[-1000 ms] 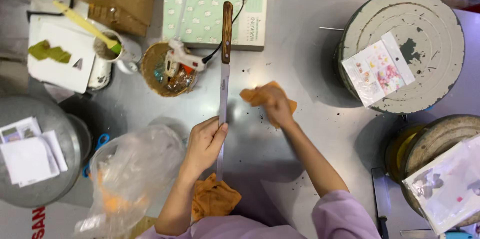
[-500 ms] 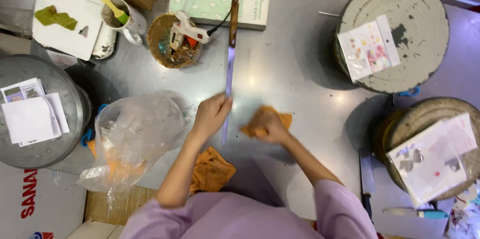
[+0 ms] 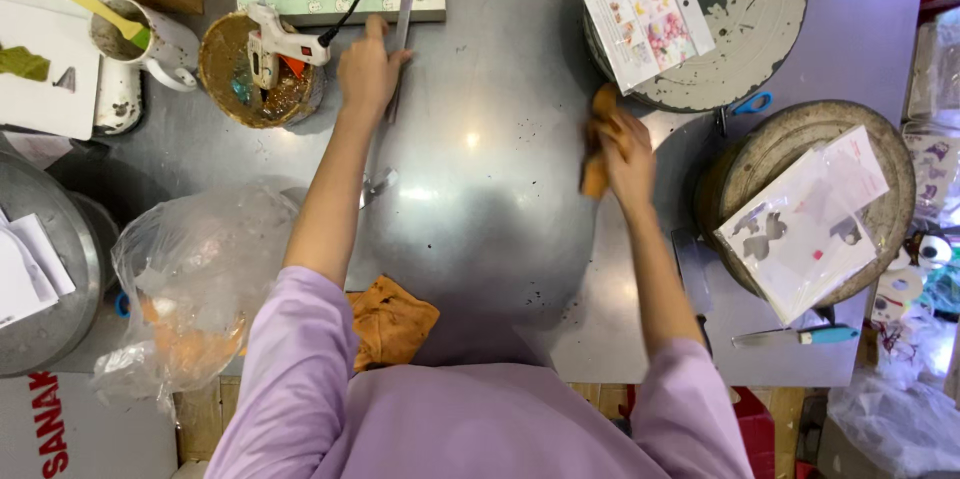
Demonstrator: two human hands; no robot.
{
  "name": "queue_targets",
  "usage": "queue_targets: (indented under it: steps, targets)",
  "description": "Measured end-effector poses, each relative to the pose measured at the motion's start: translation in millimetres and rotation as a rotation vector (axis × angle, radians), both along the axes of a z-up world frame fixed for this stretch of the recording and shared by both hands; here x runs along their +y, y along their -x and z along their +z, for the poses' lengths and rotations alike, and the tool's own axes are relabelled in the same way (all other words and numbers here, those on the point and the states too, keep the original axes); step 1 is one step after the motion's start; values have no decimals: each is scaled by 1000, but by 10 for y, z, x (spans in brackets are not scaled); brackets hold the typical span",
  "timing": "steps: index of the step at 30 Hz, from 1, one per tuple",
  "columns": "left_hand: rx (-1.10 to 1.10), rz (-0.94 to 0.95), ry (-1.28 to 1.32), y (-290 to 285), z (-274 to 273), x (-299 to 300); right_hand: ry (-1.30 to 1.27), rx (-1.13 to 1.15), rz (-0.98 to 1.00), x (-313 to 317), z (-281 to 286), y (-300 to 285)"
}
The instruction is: The person cleans a workspace by gathering pieces of cake and debris into plastic bags and wiping the surface with a cloth.
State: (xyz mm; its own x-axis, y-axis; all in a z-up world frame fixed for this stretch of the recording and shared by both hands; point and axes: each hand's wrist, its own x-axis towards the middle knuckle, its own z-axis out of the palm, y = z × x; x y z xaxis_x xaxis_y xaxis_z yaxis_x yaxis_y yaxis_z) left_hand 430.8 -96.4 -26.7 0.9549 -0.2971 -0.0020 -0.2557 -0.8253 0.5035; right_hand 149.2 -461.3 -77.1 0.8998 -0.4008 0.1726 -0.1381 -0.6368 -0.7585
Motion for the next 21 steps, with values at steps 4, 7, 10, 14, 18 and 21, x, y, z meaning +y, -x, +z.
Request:
queue_targets:
  steps: [4, 7, 10, 14, 18, 21]
  targets:
    - [-168, -91, 36, 686, 232, 77, 281, -87, -114, 546, -491, -591]
    - [-174, -210, 103, 1556, 338, 217, 65, -15, 157, 1019, -699, -645]
    - [-17, -222, 55, 2420, 538, 479, -80, -26, 480, 1557, -751, -321]
    - [404, 57, -417, 3346, 715, 886, -94, 9, 721, 1975, -750, 682]
    - [500, 184, -458, 3960, 454, 1184, -1048, 300, 110, 1339, -528, 1862]
    - [73, 142, -254, 4219, 97, 1292, -932, -154, -226, 466, -129, 2775]
